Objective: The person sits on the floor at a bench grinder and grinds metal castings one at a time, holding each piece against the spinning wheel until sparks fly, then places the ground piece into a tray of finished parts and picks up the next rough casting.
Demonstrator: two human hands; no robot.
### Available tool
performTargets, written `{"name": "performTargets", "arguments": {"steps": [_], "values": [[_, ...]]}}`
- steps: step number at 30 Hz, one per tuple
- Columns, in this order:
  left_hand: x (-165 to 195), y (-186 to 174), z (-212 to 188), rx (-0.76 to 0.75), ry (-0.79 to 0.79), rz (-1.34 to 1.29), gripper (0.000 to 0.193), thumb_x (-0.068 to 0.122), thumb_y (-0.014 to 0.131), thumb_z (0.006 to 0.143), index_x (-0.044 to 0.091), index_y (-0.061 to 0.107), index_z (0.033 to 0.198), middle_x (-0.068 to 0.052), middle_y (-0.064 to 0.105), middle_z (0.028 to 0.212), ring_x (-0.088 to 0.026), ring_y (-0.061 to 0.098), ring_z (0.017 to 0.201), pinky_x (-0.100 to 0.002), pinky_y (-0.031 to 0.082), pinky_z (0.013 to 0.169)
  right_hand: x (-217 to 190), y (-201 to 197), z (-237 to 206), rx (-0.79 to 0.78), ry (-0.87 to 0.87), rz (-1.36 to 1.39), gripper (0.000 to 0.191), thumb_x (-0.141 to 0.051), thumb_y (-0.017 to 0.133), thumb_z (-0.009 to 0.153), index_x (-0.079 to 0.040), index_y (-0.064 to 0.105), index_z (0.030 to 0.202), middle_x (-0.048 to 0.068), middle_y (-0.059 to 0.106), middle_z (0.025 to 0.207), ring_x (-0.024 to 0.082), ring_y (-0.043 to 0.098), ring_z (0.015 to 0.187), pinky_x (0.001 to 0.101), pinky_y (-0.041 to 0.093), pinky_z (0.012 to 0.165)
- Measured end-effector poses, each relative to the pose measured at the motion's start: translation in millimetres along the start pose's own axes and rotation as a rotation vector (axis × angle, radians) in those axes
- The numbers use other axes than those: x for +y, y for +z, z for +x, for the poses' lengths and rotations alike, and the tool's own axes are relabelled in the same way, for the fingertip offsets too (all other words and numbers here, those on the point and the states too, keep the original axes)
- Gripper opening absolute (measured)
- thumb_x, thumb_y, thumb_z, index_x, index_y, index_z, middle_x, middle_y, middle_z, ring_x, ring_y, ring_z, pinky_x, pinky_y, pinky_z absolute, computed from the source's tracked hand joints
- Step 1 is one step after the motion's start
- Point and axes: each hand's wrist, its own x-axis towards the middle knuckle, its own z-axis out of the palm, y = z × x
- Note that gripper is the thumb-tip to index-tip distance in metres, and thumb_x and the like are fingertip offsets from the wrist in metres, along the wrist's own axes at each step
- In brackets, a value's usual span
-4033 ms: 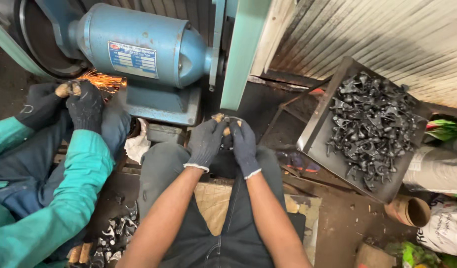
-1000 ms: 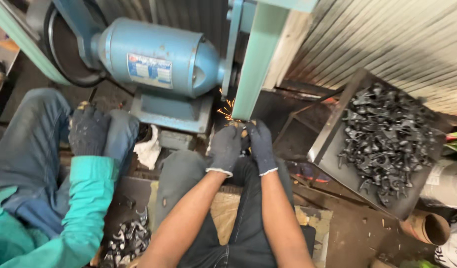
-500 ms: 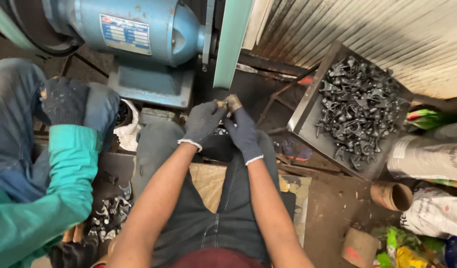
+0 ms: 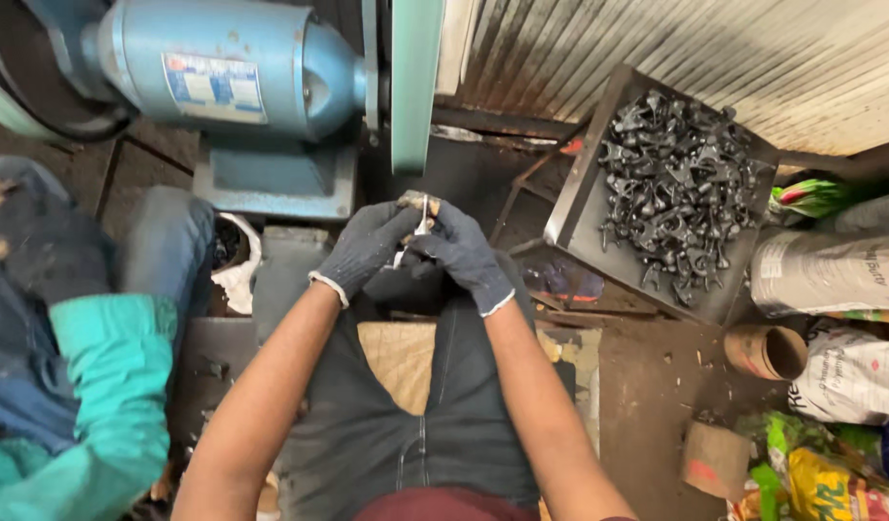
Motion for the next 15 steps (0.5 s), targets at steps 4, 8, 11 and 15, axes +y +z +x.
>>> {"name": "performTargets", "arguments": {"steps": [4, 8, 11, 15], "values": [[-23, -8, 27, 0.21, -0.108, 0.131, 0.032, 0.026, 0.052, 0.103, 0.001, 0.07, 0.104, -0.011, 0.071, 0.092, -0.023, 0.065, 0.084, -0.037, 0.05, 0.073, 28, 2, 30, 0.185, 0.104, 0.099, 0.035, -0.011, 0.067, 0.098, 0.001, 0.066, 0.13, 0.002, 0.071, 0.11, 0.01, 0.066, 0.093, 0.0243, 0.056, 0.081], [-46, -6, 51, 0.403, 0.081, 0.499, 0.038, 0.028, 0.045, 0.103, -0.001, 0.07, 0.103, -0.024, 0.07, 0.093, -0.042, 0.067, 0.089, -0.048, 0.049, 0.077, 58, -7, 65, 0.22, 0.149, -0.032, 0.034, -0.019, 0.07, 0.098, 0.003, 0.071, 0.124, 0.007, 0.068, 0.094, 0.014, 0.061, 0.077, 0.0286, 0.05, 0.067], [-55, -4, 60, 0.453, -0.061, 0.39, 0.043, 0.032, 0.045, 0.106, -0.002, 0.069, 0.099, -0.024, 0.07, 0.091, -0.043, 0.067, 0.088, -0.049, 0.049, 0.077, 62, -17, 79, 0.332, 0.27, -0.014, 0.034, -0.022, 0.071, 0.098, 0.007, 0.074, 0.117, 0.01, 0.07, 0.093, 0.017, 0.059, 0.075, 0.032, 0.046, 0.065], [-54, -5, 56, 0.479, 0.013, 0.41, 0.041, 0.033, 0.049, 0.101, 0.0, 0.073, 0.102, -0.022, 0.072, 0.09, -0.037, 0.071, 0.088, -0.046, 0.05, 0.077, 42, -15, 69, 0.237, 0.049, -0.075, 0.032, -0.015, 0.068, 0.094, 0.003, 0.072, 0.12, 0.007, 0.075, 0.11, 0.011, 0.067, 0.096, 0.0262, 0.053, 0.085]]}}
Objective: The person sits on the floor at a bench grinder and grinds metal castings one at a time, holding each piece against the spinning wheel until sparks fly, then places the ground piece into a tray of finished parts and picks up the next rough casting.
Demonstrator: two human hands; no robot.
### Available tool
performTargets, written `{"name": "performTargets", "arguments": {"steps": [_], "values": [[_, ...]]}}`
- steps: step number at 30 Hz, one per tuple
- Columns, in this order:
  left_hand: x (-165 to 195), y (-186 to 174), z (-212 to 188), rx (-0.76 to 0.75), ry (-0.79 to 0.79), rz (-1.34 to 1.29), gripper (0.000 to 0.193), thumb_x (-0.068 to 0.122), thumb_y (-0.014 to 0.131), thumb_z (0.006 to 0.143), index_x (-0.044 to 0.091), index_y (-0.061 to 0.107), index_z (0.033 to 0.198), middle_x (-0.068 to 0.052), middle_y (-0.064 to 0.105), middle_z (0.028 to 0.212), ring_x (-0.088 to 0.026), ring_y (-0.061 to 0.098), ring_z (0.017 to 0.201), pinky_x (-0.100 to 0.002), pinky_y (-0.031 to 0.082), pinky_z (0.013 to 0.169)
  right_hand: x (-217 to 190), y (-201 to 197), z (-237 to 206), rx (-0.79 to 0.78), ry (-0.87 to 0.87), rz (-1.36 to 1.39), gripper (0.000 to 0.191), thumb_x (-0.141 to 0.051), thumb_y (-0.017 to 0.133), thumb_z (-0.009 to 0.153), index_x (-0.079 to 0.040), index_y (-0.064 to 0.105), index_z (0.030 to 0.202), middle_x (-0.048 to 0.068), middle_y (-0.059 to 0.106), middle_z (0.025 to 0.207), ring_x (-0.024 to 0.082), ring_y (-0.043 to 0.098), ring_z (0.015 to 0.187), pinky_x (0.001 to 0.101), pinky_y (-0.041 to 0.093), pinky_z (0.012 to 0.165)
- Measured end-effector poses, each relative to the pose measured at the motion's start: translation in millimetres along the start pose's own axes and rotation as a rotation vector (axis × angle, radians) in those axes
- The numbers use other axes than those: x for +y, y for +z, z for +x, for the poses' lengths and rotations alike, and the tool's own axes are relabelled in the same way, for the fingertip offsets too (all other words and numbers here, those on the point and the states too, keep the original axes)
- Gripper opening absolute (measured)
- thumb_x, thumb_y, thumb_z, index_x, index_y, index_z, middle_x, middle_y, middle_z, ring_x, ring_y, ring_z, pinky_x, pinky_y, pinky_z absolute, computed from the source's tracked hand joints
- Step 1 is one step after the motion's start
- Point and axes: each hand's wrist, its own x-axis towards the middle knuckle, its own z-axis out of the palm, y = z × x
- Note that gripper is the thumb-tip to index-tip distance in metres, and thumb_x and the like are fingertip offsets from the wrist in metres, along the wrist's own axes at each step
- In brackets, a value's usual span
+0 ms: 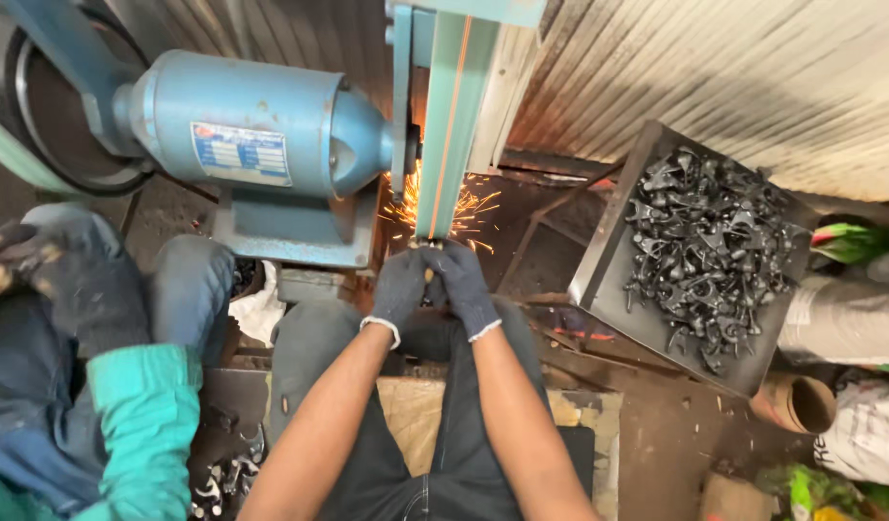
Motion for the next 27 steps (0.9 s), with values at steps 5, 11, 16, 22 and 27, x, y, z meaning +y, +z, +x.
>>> {"name": "performTargets", "arguments": {"steps": [5, 11, 16, 22, 27], "values": [[13, -19, -14, -0.102, -0.025, -0.036, 0.042, 0.039, 0.06, 0.094, 0.0, 0.072, 0.106, -0.02, 0.074, 0.09, -0.03, 0.072, 0.083, -0.042, 0.052, 0.072, -23, 10, -40, -0.127, 0.031, 0.089, 0.05, -0.007, 0.06, 0.093, -0.003, 0.058, 0.143, 0.004, 0.065, 0.126, 0.011, 0.061, 0.108, 0.0266, 0.051, 0.093], [45, -32, -16, -0.093, -0.222, -0.126, 0.042, 0.04, 0.067, 0.089, 0.0, 0.074, 0.101, -0.019, 0.076, 0.087, -0.029, 0.072, 0.078, -0.043, 0.054, 0.067, -5, 6, -30, -0.091, 0.132, 0.328, 0.046, -0.006, 0.067, 0.09, 0.001, 0.056, 0.134, 0.008, 0.068, 0.12, 0.017, 0.067, 0.106, 0.0321, 0.055, 0.094], [66, -34, -10, 0.024, -0.216, 0.014, 0.047, 0.045, 0.062, 0.095, 0.002, 0.078, 0.098, -0.016, 0.075, 0.08, -0.025, 0.071, 0.071, -0.04, 0.052, 0.066, 25, -4, 1, -0.163, 0.153, 0.449, 0.031, -0.007, 0.074, 0.102, 0.011, 0.058, 0.121, 0.016, 0.064, 0.108, 0.022, 0.059, 0.086, 0.0364, 0.048, 0.073], [62, -39, -18, -0.002, -0.025, 0.032, 0.039, 0.04, 0.065, 0.096, 0.004, 0.079, 0.103, -0.014, 0.075, 0.087, -0.024, 0.072, 0.076, -0.037, 0.049, 0.067, 14, -2, -16, -0.094, -0.003, 0.11, 0.046, -0.004, 0.071, 0.091, 0.002, 0.058, 0.134, 0.005, 0.069, 0.122, 0.011, 0.068, 0.107, 0.0272, 0.057, 0.093], [40, -36, -26, -0.346, 0.266, 0.196, 0.037, 0.034, 0.052, 0.104, 0.005, 0.074, 0.11, -0.012, 0.073, 0.085, -0.02, 0.066, 0.075, -0.035, 0.05, 0.069, -8, -3, -47, -0.154, 0.06, 0.08, 0.053, -0.002, 0.071, 0.09, 0.001, 0.058, 0.141, 0.003, 0.068, 0.115, 0.011, 0.067, 0.095, 0.0258, 0.056, 0.083]]}}
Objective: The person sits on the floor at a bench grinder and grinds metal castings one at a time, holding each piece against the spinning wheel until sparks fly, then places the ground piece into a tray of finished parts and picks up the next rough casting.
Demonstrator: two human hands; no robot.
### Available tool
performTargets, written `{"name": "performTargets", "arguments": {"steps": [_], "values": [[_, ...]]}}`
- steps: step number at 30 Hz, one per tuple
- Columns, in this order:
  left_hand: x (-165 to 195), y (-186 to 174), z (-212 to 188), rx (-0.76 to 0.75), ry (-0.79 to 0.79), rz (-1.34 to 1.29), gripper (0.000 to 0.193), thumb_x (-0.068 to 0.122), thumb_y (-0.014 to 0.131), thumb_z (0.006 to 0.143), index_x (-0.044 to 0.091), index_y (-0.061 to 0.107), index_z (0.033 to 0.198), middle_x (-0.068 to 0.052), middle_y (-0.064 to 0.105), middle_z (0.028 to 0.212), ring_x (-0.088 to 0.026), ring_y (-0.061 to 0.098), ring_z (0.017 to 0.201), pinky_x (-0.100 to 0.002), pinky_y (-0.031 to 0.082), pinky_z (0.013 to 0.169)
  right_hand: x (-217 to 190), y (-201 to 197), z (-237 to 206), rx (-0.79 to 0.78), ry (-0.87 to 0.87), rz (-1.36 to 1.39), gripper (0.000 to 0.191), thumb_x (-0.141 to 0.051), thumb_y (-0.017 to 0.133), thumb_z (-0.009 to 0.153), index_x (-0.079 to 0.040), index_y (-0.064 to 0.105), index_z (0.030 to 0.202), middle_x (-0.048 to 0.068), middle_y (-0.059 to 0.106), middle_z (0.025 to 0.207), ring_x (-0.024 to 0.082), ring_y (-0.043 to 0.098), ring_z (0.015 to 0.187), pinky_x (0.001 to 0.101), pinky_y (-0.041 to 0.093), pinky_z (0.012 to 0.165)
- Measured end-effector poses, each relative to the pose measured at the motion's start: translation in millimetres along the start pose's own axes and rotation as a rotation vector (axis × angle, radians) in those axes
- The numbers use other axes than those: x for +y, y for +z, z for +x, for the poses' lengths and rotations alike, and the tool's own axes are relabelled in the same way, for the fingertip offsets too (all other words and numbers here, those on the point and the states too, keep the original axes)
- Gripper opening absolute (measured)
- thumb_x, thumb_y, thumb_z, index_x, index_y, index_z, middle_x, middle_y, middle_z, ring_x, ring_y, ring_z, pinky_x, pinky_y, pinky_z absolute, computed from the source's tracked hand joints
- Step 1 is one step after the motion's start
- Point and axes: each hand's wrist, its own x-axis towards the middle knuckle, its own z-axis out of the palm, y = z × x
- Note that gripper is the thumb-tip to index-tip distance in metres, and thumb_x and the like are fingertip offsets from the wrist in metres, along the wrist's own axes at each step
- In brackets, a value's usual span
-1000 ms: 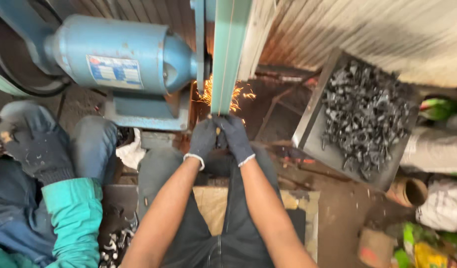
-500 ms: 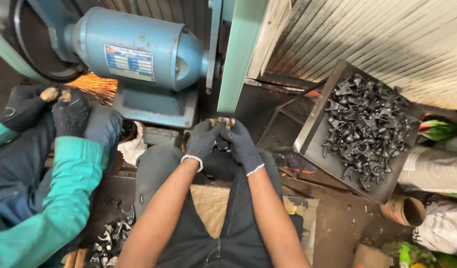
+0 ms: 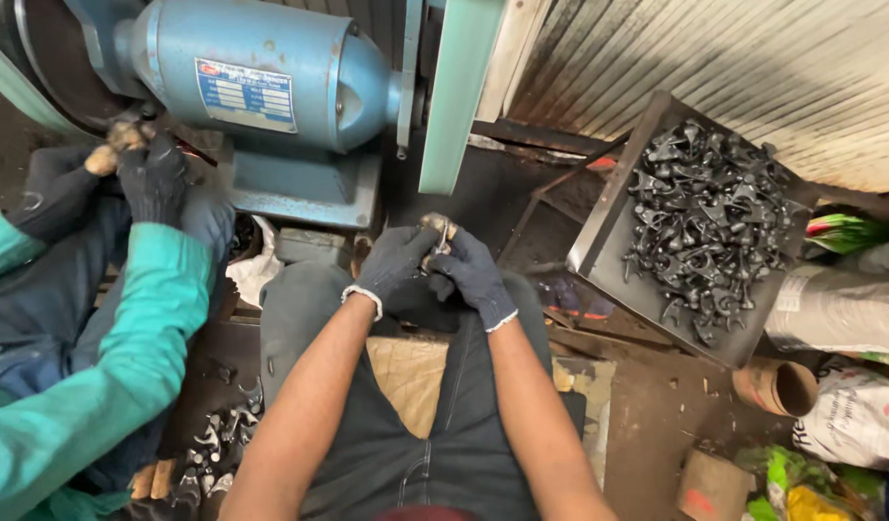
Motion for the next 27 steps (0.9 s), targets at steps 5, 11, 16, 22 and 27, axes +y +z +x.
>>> {"name": "performTargets", "arguments": {"steps": [5, 11, 16, 22, 27], "values": [[-20, 21, 11, 0.232, -0.319, -0.376, 0.034, 0.031, 0.056, 0.1, 0.002, 0.072, 0.104, -0.013, 0.074, 0.087, -0.025, 0.069, 0.079, -0.039, 0.052, 0.071, 6, -3, 24, 0.061, 0.067, 0.085, 0.037, -0.011, 0.071, 0.094, 0.003, 0.066, 0.127, 0.004, 0.071, 0.101, 0.01, 0.064, 0.08, 0.0255, 0.053, 0.07], [-34, 36, 30, 0.333, -0.175, 0.048, 0.033, 0.024, 0.051, 0.105, -0.001, 0.07, 0.098, -0.023, 0.071, 0.097, -0.039, 0.068, 0.092, -0.047, 0.05, 0.084, 13, -2, 62, 0.166, 0.078, -0.009, 0.031, -0.017, 0.071, 0.095, 0.005, 0.072, 0.117, 0.004, 0.071, 0.094, 0.01, 0.061, 0.078, 0.0267, 0.051, 0.067], [-30, 28, 23, 0.307, -0.309, -0.221, 0.038, 0.033, 0.054, 0.097, 0.0, 0.071, 0.107, -0.024, 0.072, 0.097, -0.038, 0.07, 0.093, -0.045, 0.051, 0.082, 9, -6, 37, 0.045, -0.038, 0.008, 0.035, -0.009, 0.069, 0.091, 0.001, 0.067, 0.125, 0.005, 0.072, 0.115, 0.01, 0.066, 0.104, 0.0264, 0.054, 0.094], [-11, 14, 4, 0.174, -0.25, -0.083, 0.044, 0.041, 0.059, 0.096, 0.0, 0.072, 0.105, -0.025, 0.071, 0.096, -0.04, 0.07, 0.092, -0.047, 0.051, 0.078, 15, -9, 2, 0.297, -0.251, -0.354, 0.035, -0.008, 0.064, 0.097, -0.003, 0.065, 0.132, 0.005, 0.073, 0.124, 0.014, 0.067, 0.115, 0.0291, 0.053, 0.102], [9, 12, 7, 0.11, -0.415, -0.061, 0.045, 0.043, 0.059, 0.093, 0.002, 0.076, 0.096, -0.023, 0.074, 0.089, -0.037, 0.073, 0.083, -0.046, 0.051, 0.076, 23, -9, 11, 0.463, -0.352, -0.303, 0.043, -0.005, 0.069, 0.094, -0.002, 0.058, 0.134, 0.007, 0.067, 0.127, 0.016, 0.065, 0.109, 0.0297, 0.053, 0.097]]}}
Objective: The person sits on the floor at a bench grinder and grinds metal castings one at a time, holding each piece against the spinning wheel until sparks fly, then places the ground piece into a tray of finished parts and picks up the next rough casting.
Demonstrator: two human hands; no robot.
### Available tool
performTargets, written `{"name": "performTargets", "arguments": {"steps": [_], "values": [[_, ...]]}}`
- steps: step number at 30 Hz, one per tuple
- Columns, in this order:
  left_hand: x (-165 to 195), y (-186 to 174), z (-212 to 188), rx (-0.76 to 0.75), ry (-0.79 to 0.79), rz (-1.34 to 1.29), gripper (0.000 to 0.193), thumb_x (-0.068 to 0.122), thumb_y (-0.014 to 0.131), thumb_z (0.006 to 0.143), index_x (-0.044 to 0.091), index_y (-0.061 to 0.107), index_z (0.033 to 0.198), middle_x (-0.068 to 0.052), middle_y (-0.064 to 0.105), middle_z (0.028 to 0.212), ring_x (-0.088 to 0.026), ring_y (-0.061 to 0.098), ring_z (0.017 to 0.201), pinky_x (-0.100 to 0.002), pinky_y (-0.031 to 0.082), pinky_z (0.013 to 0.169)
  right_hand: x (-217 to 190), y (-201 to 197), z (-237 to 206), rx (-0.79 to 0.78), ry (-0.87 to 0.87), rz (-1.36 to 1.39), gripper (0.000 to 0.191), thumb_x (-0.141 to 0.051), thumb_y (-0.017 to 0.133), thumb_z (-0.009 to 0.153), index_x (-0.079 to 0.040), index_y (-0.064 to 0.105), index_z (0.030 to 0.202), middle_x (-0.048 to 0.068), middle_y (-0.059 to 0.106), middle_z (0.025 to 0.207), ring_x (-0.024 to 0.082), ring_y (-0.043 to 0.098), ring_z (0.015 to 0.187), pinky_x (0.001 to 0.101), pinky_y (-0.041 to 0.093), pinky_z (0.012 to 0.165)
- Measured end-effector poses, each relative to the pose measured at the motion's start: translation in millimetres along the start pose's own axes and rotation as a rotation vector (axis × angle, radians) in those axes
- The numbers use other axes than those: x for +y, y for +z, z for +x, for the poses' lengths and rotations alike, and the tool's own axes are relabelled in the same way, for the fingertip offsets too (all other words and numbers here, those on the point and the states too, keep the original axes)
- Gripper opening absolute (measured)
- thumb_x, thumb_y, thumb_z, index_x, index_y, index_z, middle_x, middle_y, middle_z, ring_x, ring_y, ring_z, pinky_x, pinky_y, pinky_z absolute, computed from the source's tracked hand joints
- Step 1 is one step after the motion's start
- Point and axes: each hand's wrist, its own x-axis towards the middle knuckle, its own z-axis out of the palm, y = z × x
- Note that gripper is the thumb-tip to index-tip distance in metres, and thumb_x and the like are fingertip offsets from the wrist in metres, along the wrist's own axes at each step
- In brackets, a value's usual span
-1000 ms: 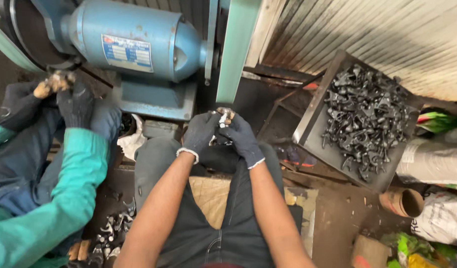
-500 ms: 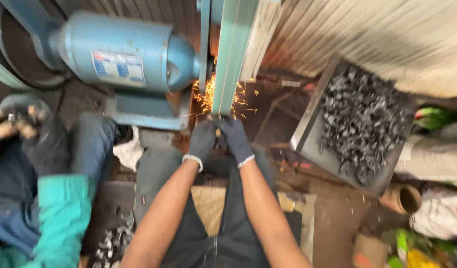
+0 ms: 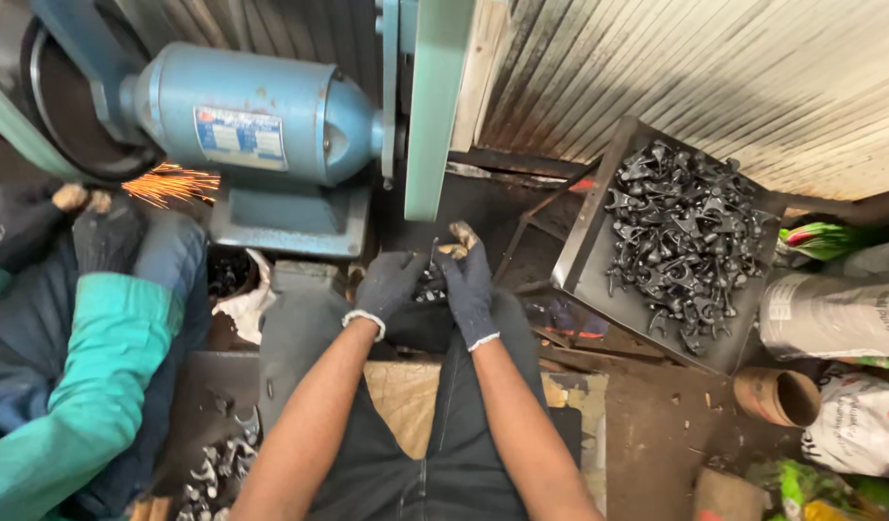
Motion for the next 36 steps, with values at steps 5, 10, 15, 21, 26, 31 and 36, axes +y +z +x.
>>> {"name": "performTargets", "arguments": {"steps": [5, 10, 15, 21, 26, 31, 36], "values": [[18, 6, 6, 0.101, 0.003, -0.184, 0.04, 0.04, 0.064, 0.096, 0.001, 0.074, 0.098, -0.022, 0.072, 0.085, -0.037, 0.07, 0.083, -0.047, 0.05, 0.074, 6, 13, 34, 0.057, 0.174, 0.328, 0.03, -0.007, 0.066, 0.095, -0.001, 0.061, 0.125, 0.006, 0.068, 0.109, 0.014, 0.065, 0.095, 0.0287, 0.055, 0.082], [26, 5, 6, 0.055, 0.334, -0.541, 0.025, 0.025, 0.068, 0.098, 0.005, 0.074, 0.111, -0.016, 0.069, 0.1, -0.028, 0.069, 0.086, -0.044, 0.051, 0.077, 10, 18, 54, 0.138, 0.294, 0.417, 0.021, -0.01, 0.067, 0.1, -0.002, 0.06, 0.118, 0.007, 0.067, 0.102, 0.016, 0.064, 0.088, 0.0311, 0.054, 0.075], [25, -1, -8, 0.085, 0.44, -0.034, 0.029, 0.031, 0.064, 0.098, 0.009, 0.072, 0.115, -0.021, 0.073, 0.101, -0.043, 0.068, 0.093, -0.05, 0.052, 0.082, 5, -24, 33, -0.001, -0.017, -0.113, 0.029, -0.014, 0.064, 0.099, -0.003, 0.066, 0.126, 0.009, 0.071, 0.125, 0.021, 0.066, 0.118, 0.0338, 0.051, 0.104], [30, -1, -22, -0.037, 0.068, 0.281, 0.044, 0.045, 0.054, 0.098, 0.01, 0.071, 0.119, -0.026, 0.071, 0.106, -0.043, 0.067, 0.104, -0.053, 0.05, 0.088, -5, -151, 25, 0.456, -0.174, -0.594, 0.036, -0.018, 0.069, 0.092, -0.006, 0.067, 0.125, 0.013, 0.072, 0.123, 0.027, 0.068, 0.116, 0.0387, 0.052, 0.101], [43, 9, -20, -0.213, 0.178, 0.42, 0.044, 0.044, 0.053, 0.096, 0.011, 0.07, 0.119, -0.024, 0.072, 0.107, -0.043, 0.067, 0.102, -0.053, 0.05, 0.088, 6, -250, 60, 0.467, -0.104, -1.448, 0.031, -0.025, 0.072, 0.093, -0.003, 0.064, 0.115, 0.021, 0.065, 0.105, 0.041, 0.062, 0.098, 0.0513, 0.048, 0.081], [53, 16, -16, -0.318, 0.259, 0.518, 0.044, 0.049, 0.055, 0.098, 0.013, 0.071, 0.115, -0.022, 0.073, 0.102, -0.04, 0.07, 0.1, -0.051, 0.052, 0.089, -6, -247, 66, 0.449, -0.083, -1.317, 0.022, -0.02, 0.068, 0.097, -0.008, 0.069, 0.116, 0.018, 0.069, 0.106, 0.038, 0.064, 0.1, 0.0497, 0.049, 0.087], [54, 16, -28, -0.396, 0.273, -0.038, 0.035, 0.035, 0.066, 0.09, 0.006, 0.072, 0.108, -0.021, 0.074, 0.098, -0.038, 0.07, 0.093, -0.045, 0.055, 0.079, -41, -131, 2, 0.306, 0.063, 0.144, 0.031, -0.004, 0.065, 0.098, 0.0, 0.065, 0.128, 0.009, 0.072, 0.116, 0.019, 0.068, 0.101, 0.0328, 0.056, 0.088]]}}
